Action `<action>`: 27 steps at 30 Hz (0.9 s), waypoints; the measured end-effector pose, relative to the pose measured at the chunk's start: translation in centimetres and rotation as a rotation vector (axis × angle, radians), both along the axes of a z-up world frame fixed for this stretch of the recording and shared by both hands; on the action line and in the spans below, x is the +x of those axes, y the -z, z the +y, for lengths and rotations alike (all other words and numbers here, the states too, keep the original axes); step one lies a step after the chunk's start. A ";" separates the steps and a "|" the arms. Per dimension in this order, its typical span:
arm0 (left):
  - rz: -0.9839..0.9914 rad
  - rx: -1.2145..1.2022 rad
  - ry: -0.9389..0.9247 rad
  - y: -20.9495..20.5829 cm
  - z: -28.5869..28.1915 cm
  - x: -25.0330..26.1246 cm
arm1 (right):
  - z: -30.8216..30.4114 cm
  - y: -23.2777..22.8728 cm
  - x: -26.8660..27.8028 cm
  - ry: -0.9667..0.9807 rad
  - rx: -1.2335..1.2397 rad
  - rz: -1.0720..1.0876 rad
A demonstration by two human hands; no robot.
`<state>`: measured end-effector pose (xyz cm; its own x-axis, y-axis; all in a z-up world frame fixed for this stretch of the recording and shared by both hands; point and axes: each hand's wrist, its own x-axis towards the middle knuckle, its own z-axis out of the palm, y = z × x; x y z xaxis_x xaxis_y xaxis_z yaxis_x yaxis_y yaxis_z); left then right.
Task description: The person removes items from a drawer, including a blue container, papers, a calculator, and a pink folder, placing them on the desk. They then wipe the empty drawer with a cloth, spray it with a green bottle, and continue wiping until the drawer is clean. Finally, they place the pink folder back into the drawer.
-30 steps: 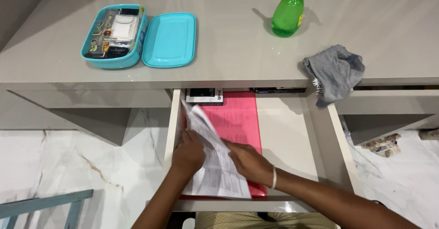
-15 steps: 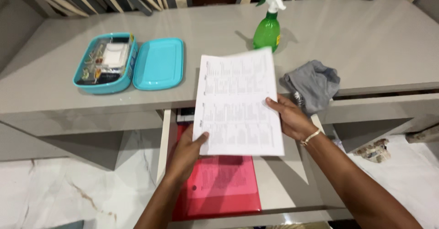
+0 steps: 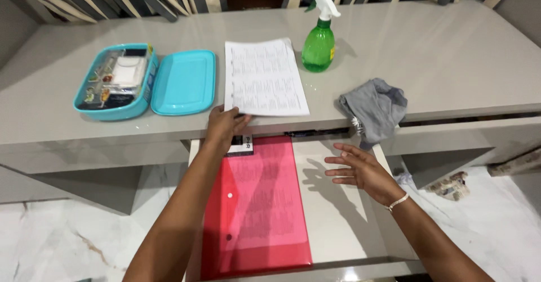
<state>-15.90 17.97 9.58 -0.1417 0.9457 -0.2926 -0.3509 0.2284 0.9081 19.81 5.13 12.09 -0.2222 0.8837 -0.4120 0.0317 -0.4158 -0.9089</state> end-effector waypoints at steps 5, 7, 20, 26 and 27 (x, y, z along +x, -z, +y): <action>0.125 0.102 -0.113 0.0 -4.8 0.7 | 0.1 2.3 -0.3 -0.096 -0.085 -0.112; 0.294 0.075 -0.092 1.5 -7.2 1.0 | 0.4 3.7 -1.2 -0.174 -0.086 -0.096; 0.532 -0.109 -0.326 14.3 -6.3 -1.2 | 12.7 21.4 -22.8 0.142 0.007 0.171; 0.339 -0.152 -0.288 15.6 -6.4 -1.9 | 15.6 23.3 -24.6 0.215 -0.082 0.096; 0.325 -0.161 -0.286 15.6 -6.1 -1.9 | 15.4 22.8 -24.6 0.201 -0.089 0.116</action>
<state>-17.85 11.83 -5.97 -0.4991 0.8013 -0.3300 -0.1236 0.3111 0.9423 -4.75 20.52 -10.67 -0.0959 0.8765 -0.4718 -0.1620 -0.4814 -0.8614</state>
